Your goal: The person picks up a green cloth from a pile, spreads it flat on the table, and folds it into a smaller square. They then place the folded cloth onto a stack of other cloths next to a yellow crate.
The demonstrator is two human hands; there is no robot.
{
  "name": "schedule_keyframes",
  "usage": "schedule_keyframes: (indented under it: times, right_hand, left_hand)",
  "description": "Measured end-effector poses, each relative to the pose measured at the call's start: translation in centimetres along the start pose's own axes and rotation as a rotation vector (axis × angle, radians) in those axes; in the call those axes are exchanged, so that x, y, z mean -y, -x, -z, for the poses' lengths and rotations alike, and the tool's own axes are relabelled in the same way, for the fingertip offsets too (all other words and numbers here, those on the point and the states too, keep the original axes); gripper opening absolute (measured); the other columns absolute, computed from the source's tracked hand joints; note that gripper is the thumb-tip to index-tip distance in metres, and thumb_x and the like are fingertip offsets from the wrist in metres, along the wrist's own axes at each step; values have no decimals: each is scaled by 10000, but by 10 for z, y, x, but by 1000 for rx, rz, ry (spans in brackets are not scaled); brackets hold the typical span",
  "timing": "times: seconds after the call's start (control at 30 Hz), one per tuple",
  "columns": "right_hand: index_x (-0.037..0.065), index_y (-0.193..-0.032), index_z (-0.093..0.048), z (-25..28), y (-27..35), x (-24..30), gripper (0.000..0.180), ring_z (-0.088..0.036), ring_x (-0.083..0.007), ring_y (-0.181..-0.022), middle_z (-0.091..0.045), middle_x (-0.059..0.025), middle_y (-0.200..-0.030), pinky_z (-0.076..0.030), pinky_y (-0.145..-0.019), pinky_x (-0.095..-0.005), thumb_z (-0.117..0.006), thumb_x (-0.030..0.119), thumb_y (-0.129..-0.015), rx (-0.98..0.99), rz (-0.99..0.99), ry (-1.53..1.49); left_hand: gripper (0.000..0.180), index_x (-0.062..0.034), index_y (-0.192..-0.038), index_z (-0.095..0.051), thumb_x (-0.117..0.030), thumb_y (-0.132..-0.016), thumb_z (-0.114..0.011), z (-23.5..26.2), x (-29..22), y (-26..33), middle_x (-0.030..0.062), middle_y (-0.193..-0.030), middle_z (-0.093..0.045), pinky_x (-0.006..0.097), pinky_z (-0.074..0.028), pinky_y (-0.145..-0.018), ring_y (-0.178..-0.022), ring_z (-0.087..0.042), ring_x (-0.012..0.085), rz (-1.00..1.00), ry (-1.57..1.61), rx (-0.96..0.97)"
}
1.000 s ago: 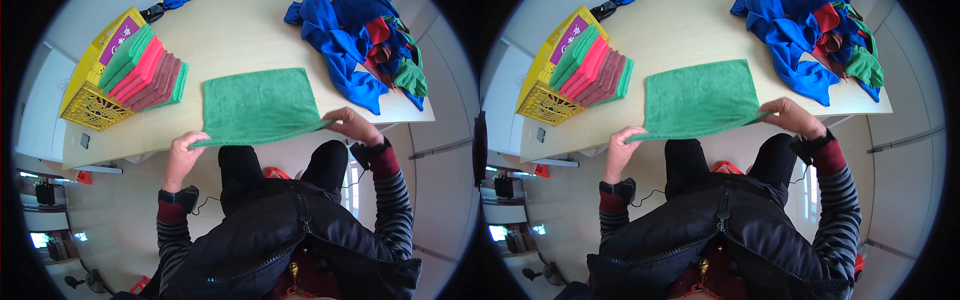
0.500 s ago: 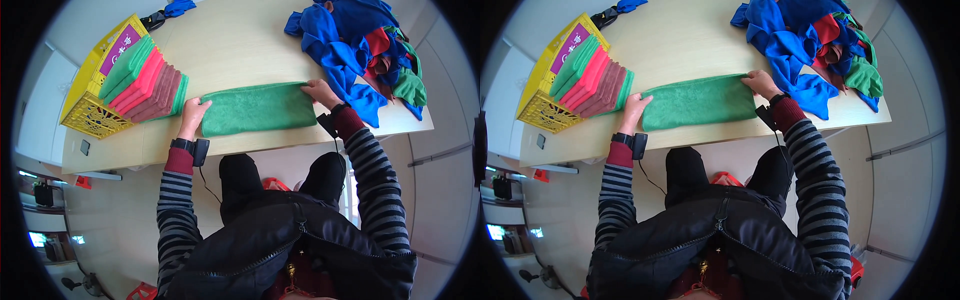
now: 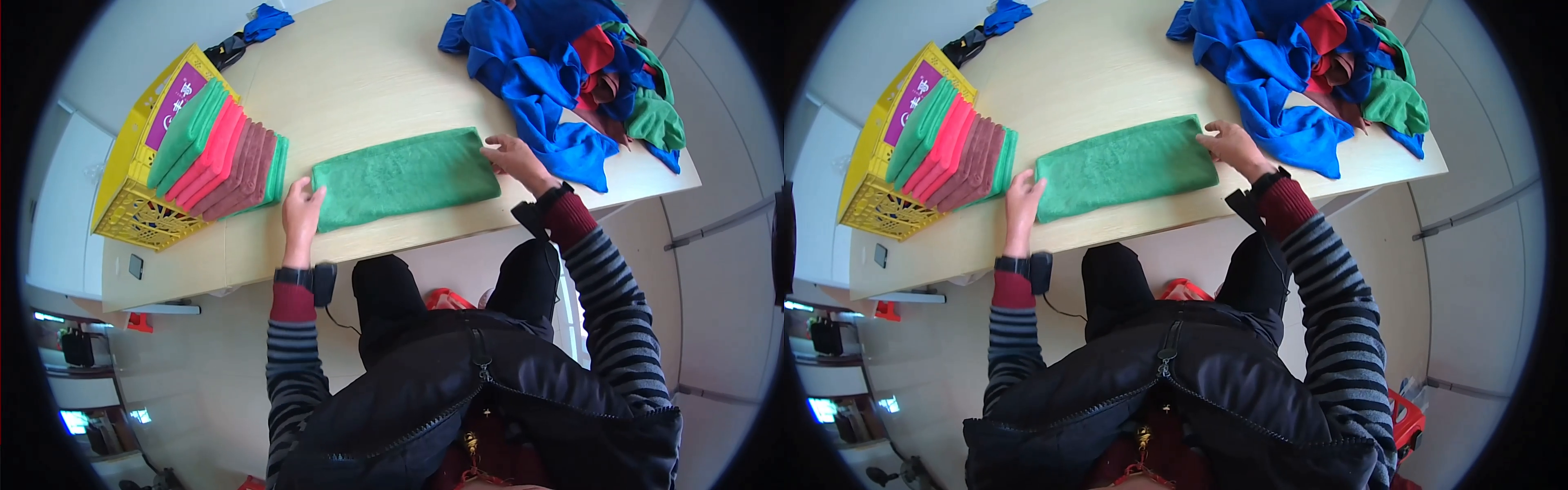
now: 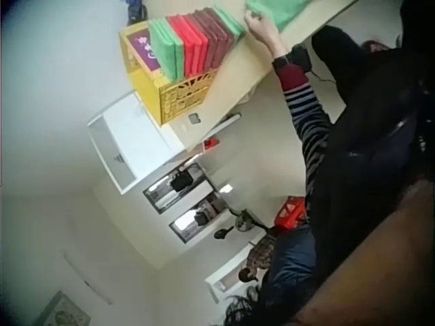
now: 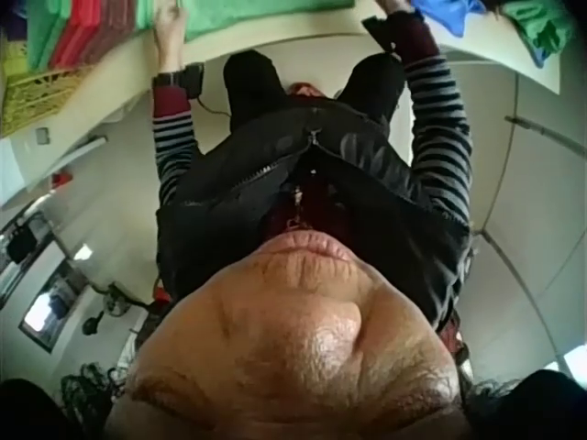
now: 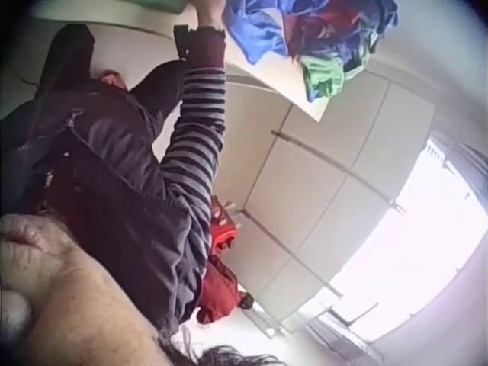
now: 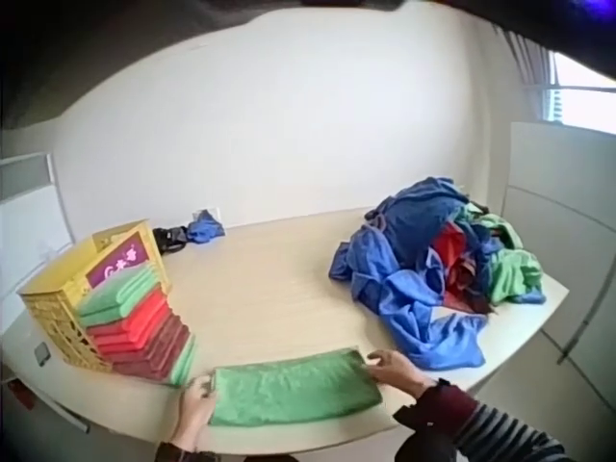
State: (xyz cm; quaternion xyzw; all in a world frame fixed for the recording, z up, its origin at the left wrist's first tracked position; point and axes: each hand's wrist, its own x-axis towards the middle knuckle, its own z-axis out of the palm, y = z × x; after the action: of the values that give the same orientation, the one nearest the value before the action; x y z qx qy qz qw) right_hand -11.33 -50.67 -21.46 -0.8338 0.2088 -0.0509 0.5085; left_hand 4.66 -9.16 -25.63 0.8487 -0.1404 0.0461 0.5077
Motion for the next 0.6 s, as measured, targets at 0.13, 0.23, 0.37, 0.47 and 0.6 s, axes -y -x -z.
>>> schedule_keyframes:
  times: [0.13, 0.23, 0.37, 0.47, 0.6]
  right_hand:
    - [0, -1353, -544, 5, 40, -18, 487, -581, -82, -611, -649, -30, -898, -455, -531, -233, -676, 194, -926, 9, 77, -128]
    - [14, -1357, -545, 1, 69, 1, 472, -570, -69, -599, -632, -15, -859, -441, -515, -225, -666, 162, -926, 30, -15, -250]
    - [46, -1358, -554, -13, 89, 12, 446, -552, -55, -579, -597, 6, -810, -418, -491, -214, -641, 116, -926, 50, -16, -367]
    - [71, -1356, -563, -21, 83, 2, 434, -538, -51, -565, -572, 17, -783, -406, -479, -208, -621, 92, -926, 12, 36, -343]
    - [101, -1323, -594, -18, 75, -14, 405, -537, -66, -556, -567, 9, -747, -417, -484, -222, -604, 80, -919, -77, 66, -252]
  left_hand:
    - [464, 20, -1329, -540, -75, -899, -687, 0, -27, 59, 16, -786, -593, 247, -417, -625, -692, -506, 70, 27, 85, -7]
    - [472, 4, -1348, -533, -25, -899, -673, 3, -26, 78, 18, -796, -583, 252, -425, -643, -714, -518, 83, 17, 156, -48]
    - [504, -46, -1352, -543, -14, -870, -688, -2, -13, 83, 83, -815, -637, 333, -489, -683, -741, -603, 163, -37, 119, -116]
    - [517, -86, -1353, -555, -8, -860, -689, -12, -10, 78, 101, -820, -627, 371, -489, -675, -727, -603, 209, -153, -71, -189]
    - [458, -51, -1337, -560, 17, -890, -639, -6, -23, 80, 13, -745, -490, 283, -431, -644, -686, -480, 116, -198, -159, -204]
